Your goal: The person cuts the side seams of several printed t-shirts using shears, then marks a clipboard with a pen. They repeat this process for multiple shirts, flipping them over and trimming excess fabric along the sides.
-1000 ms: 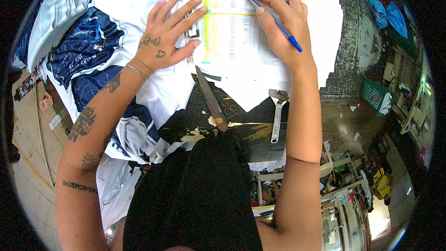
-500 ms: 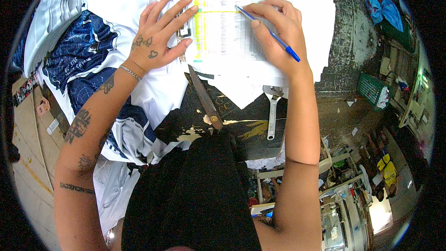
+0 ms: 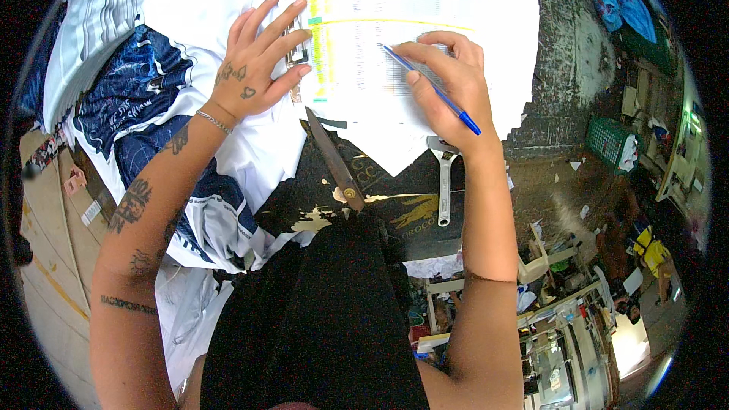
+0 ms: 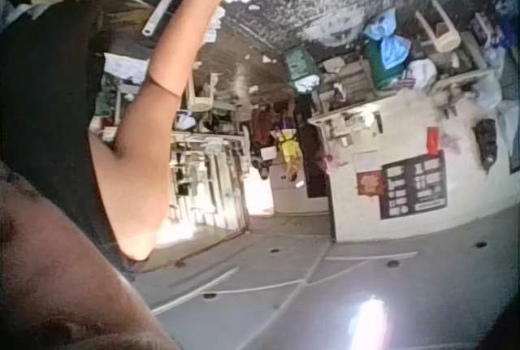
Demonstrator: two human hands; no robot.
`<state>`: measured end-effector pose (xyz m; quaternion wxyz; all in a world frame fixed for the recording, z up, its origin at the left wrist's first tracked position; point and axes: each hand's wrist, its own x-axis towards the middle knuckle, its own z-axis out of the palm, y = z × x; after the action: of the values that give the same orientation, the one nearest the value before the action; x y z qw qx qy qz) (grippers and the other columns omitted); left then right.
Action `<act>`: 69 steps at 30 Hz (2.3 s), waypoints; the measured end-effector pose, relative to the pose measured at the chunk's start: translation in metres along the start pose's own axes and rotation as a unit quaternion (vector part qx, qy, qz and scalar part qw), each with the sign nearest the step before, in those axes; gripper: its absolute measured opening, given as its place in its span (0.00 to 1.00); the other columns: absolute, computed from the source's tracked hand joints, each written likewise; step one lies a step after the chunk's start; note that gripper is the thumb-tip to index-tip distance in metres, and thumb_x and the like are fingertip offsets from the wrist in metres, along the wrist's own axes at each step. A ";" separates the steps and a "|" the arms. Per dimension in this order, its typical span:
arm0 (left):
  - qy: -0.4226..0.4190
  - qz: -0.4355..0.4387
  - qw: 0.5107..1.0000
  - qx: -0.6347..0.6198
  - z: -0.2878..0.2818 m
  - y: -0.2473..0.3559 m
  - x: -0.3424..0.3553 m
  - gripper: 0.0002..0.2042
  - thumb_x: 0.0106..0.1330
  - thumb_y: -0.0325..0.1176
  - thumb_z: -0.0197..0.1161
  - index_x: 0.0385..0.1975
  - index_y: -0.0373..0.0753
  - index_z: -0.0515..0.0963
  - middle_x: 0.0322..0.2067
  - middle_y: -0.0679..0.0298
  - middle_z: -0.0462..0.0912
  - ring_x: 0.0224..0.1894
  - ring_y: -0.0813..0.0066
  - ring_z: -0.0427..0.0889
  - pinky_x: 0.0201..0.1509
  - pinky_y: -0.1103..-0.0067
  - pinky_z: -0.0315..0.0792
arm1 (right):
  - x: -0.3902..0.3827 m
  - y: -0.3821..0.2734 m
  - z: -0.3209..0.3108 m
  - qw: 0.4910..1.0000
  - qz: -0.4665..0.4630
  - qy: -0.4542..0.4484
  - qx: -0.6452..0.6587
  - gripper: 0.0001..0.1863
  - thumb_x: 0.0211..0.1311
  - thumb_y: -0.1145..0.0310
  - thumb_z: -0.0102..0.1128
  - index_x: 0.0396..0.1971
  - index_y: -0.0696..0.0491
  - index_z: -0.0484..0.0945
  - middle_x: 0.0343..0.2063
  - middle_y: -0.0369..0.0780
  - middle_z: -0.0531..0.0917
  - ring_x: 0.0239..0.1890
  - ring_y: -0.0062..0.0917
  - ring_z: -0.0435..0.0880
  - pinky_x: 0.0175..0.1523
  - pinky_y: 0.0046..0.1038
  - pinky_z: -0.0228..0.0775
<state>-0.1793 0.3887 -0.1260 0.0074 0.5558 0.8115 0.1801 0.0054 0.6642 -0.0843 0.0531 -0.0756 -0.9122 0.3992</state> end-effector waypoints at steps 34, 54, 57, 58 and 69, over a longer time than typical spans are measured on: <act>0.025 0.075 0.996 -0.048 0.002 0.002 0.003 0.22 0.70 0.41 0.64 0.60 0.35 0.78 0.76 0.49 0.65 0.78 0.39 0.56 0.79 0.47 0.48 | -0.031 -0.023 0.090 0.936 -0.058 0.249 -0.243 0.25 0.55 0.62 0.69 0.55 0.48 0.82 0.56 0.37 0.83 0.62 0.37 0.77 0.73 0.52 0.62; 0.053 0.033 0.997 -0.043 0.001 0.000 -0.005 0.22 0.66 0.50 0.71 0.56 0.48 0.81 0.73 0.61 0.69 0.77 0.54 0.62 0.78 0.50 0.55 | -0.026 -0.027 0.094 0.943 -0.034 0.203 -0.260 0.26 0.56 0.67 0.65 0.58 0.48 0.82 0.58 0.37 0.82 0.62 0.36 0.76 0.72 0.50 0.60; 0.058 0.034 0.997 -0.043 0.004 -0.002 -0.007 0.21 0.67 0.50 0.70 0.55 0.48 0.81 0.73 0.62 0.69 0.76 0.55 0.63 0.78 0.51 0.56 | -0.027 -0.025 0.095 0.946 -0.035 0.201 -0.252 0.25 0.57 0.67 0.65 0.58 0.48 0.82 0.58 0.37 0.81 0.62 0.36 0.75 0.73 0.50 0.59; 0.061 0.033 0.997 -0.041 0.006 -0.002 -0.008 0.21 0.67 0.50 0.70 0.55 0.48 0.81 0.73 0.62 0.69 0.76 0.55 0.63 0.78 0.51 0.56 | -0.028 -0.024 0.096 0.947 -0.031 0.197 -0.253 0.25 0.57 0.67 0.65 0.58 0.48 0.82 0.58 0.37 0.81 0.63 0.36 0.75 0.73 0.50 0.59; 0.084 0.046 0.994 -0.044 0.008 -0.004 -0.007 0.20 0.66 0.51 0.71 0.53 0.50 0.82 0.74 0.63 0.68 0.76 0.53 0.62 0.76 0.49 0.58 | -0.026 -0.024 0.096 0.944 -0.044 0.205 -0.253 0.25 0.56 0.68 0.65 0.57 0.48 0.83 0.57 0.38 0.82 0.62 0.36 0.75 0.73 0.49 0.60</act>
<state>-0.1785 0.3828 -0.1357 -0.0448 0.5745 0.7742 0.2617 0.0133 0.5745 -0.1322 0.2351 -0.1268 -0.9551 0.1281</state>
